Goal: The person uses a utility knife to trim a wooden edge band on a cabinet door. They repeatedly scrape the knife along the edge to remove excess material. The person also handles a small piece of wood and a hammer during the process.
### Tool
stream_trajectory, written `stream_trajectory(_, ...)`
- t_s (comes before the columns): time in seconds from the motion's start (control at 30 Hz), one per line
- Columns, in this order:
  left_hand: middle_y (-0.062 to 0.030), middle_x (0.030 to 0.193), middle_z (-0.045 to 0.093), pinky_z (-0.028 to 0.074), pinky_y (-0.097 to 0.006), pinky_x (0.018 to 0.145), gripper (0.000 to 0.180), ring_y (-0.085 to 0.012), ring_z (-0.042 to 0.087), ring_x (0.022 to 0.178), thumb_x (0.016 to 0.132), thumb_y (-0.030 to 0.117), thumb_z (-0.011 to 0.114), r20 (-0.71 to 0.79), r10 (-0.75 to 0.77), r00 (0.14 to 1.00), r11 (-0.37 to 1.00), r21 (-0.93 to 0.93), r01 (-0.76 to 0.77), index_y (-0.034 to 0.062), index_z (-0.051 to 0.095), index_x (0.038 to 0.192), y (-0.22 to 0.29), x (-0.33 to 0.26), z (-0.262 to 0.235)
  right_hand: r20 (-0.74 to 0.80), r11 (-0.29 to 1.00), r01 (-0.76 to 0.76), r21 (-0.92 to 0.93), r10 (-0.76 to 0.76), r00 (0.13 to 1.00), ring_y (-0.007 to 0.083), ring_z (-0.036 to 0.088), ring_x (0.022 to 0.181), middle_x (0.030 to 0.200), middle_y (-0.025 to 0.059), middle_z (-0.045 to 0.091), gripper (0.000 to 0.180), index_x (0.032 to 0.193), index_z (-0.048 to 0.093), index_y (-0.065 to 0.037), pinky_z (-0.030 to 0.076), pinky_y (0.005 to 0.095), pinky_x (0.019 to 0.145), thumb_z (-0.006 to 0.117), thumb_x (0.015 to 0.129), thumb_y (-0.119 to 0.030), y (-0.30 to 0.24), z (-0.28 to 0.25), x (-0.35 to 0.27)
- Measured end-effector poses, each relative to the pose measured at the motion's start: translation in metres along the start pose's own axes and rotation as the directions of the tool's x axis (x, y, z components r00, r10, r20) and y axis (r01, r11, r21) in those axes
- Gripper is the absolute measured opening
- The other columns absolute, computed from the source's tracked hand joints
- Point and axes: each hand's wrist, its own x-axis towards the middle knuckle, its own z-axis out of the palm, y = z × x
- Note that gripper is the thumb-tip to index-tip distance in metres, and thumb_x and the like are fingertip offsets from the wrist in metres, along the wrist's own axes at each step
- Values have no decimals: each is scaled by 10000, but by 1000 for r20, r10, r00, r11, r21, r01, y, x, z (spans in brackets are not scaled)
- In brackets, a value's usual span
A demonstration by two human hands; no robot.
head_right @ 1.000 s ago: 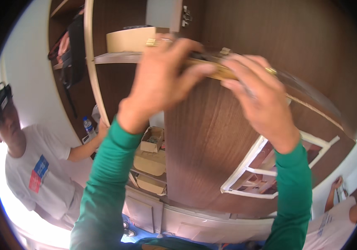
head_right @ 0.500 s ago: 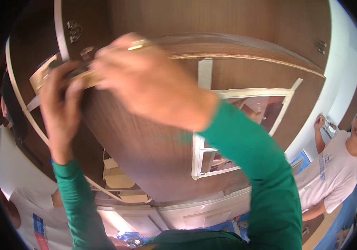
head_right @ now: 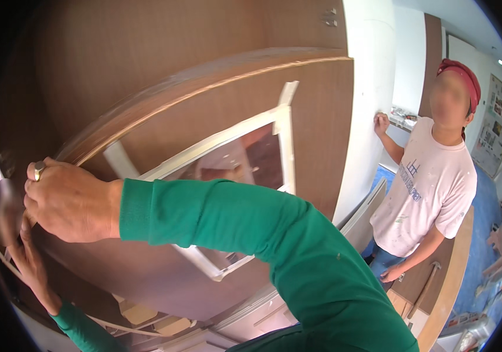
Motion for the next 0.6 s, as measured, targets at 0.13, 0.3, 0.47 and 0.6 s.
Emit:
stream_trajectory(0.13,-128,1455,678,480,-437,1202,435,-277,617,1396,1239,348,554,108,-104,989,981,-152,120,17,644,1508,68,10,40,38,999,42,-3,-42,998,291,701,1018,962,125,731,243,988,800,37,612,412,855,725,905,-178,42,-73,-38)
stream_trajectory(0.3,-130,1405,697,463,-438,1178,407,-293,621,1328,1234,336,563,95,73,993,997,-18,-72,4,690,1432,169,35,89,-19,1000,19,24,-19,1000,326,737,1019,949,130,770,194,982,815,-12,611,427,897,728,904,-166,91,-153,-86)
stream_trajectory(0.47,-134,1331,724,422,-463,1209,320,-298,610,1301,1192,241,634,82,77,994,997,-6,-76,20,720,1406,280,57,140,25,998,-5,63,3,1000,323,749,1044,1042,129,773,233,1074,795,4,630,433,958,768,927,-174,147,-252,-130)
stream_trajectory(0.6,-145,1131,758,492,-548,1073,330,-370,668,1093,1043,283,822,-9,217,976,976,27,-216,78,755,1292,412,83,221,153,997,-10,-74,21,988,339,747,1098,1206,120,779,322,1234,780,-6,623,435,1011,802,980,-203,209,-365,-189)
